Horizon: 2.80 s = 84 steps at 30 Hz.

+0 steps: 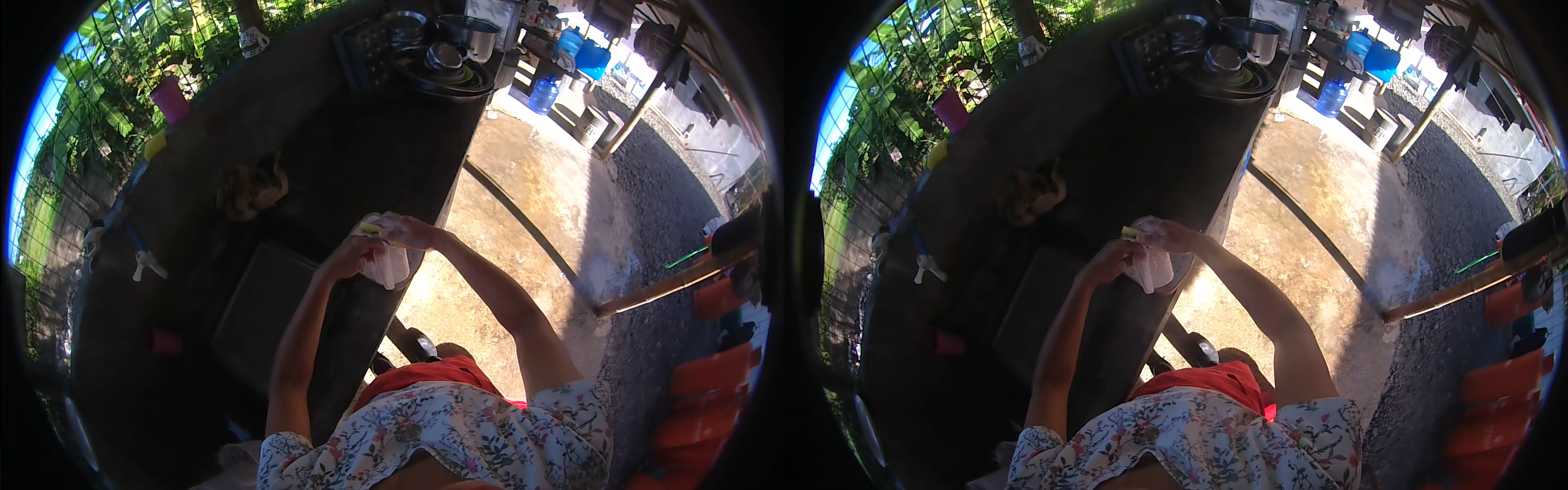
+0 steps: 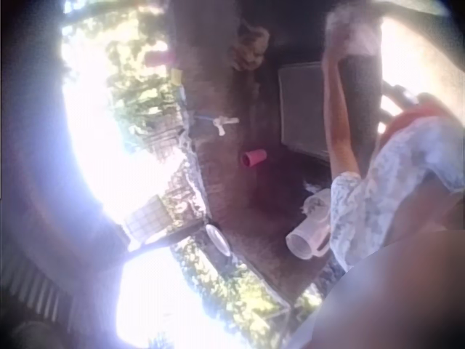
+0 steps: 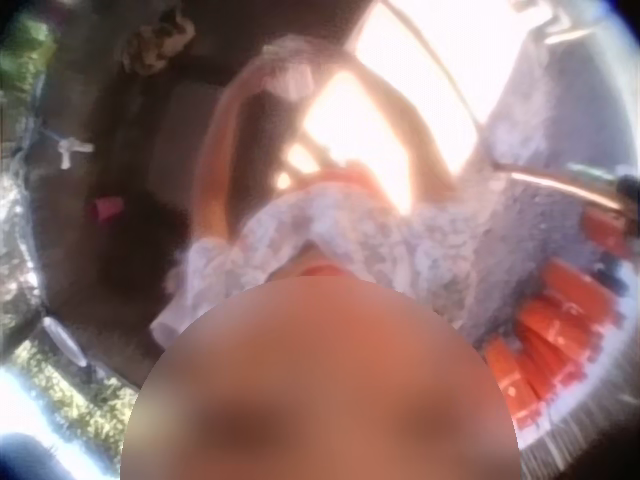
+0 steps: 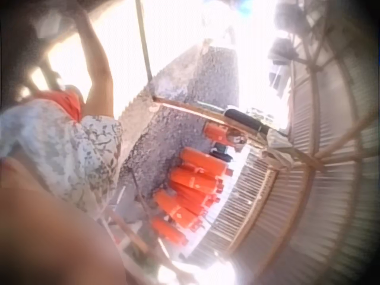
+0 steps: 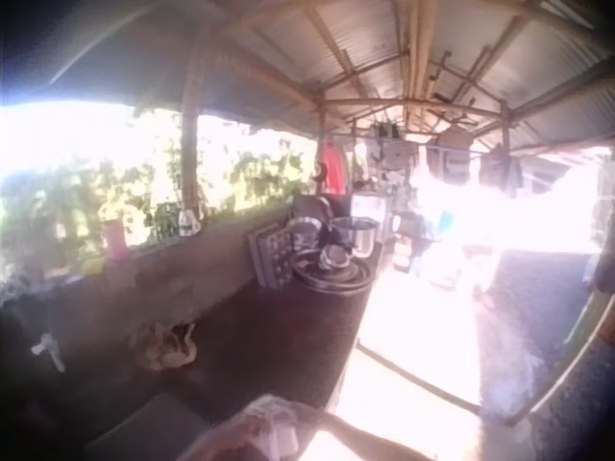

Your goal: The person washes several plastic containers at an outdoor sink. They scrub a large jug, a small pitcher, and a cup with a sponge, rinse each under running water, and place them on the sink surface.

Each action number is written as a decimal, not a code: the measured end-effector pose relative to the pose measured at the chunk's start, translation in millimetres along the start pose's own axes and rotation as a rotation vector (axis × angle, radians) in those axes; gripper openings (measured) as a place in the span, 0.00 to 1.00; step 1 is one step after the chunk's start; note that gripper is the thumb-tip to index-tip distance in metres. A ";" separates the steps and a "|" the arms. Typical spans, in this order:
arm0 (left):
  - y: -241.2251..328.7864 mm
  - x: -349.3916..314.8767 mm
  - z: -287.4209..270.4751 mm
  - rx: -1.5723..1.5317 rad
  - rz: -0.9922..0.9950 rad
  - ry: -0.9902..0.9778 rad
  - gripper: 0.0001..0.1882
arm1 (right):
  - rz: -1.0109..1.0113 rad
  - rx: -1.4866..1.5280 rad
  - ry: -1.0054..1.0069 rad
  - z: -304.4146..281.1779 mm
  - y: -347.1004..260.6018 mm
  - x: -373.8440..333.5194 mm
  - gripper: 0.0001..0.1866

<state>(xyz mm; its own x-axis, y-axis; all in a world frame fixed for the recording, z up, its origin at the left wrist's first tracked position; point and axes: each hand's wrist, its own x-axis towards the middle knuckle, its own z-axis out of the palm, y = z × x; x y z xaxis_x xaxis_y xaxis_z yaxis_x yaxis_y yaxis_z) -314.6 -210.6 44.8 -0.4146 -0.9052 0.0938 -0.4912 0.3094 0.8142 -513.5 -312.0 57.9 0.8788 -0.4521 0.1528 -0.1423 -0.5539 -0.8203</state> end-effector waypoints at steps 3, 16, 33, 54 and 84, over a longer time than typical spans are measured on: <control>14.3 2.0 -10.3 0.251 0.028 0.034 0.14 | 0.012 -0.327 -0.355 7.7 -11.6 -4.9 0.24; -61.6 22.2 43.1 -1.739 -0.333 0.500 0.27 | -0.308 -0.607 0.359 98.8 9.6 -8.8 0.23; -22.1 39.2 89.1 -1.362 -0.193 1.303 0.38 | -0.158 0.028 1.043 117.0 18.6 -25.0 0.23; -47.8 23.1 101.3 -1.485 -0.362 1.063 0.28 | 0.436 0.640 0.572 133.9 38.8 9.1 0.15; -57.7 31.4 93.5 -1.295 -0.606 1.489 0.37 | 0.374 -0.098 0.119 93.5 11.9 26.8 0.22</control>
<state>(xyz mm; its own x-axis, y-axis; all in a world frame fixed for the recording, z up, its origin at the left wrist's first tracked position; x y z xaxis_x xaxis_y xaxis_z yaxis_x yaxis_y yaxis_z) -370.9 -229.6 -52.8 0.6893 -0.4886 -0.5349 0.6875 0.2084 0.6956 -449.0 -265.3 0.7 0.7002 -0.7096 -0.0791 -0.4901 -0.3971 -0.7759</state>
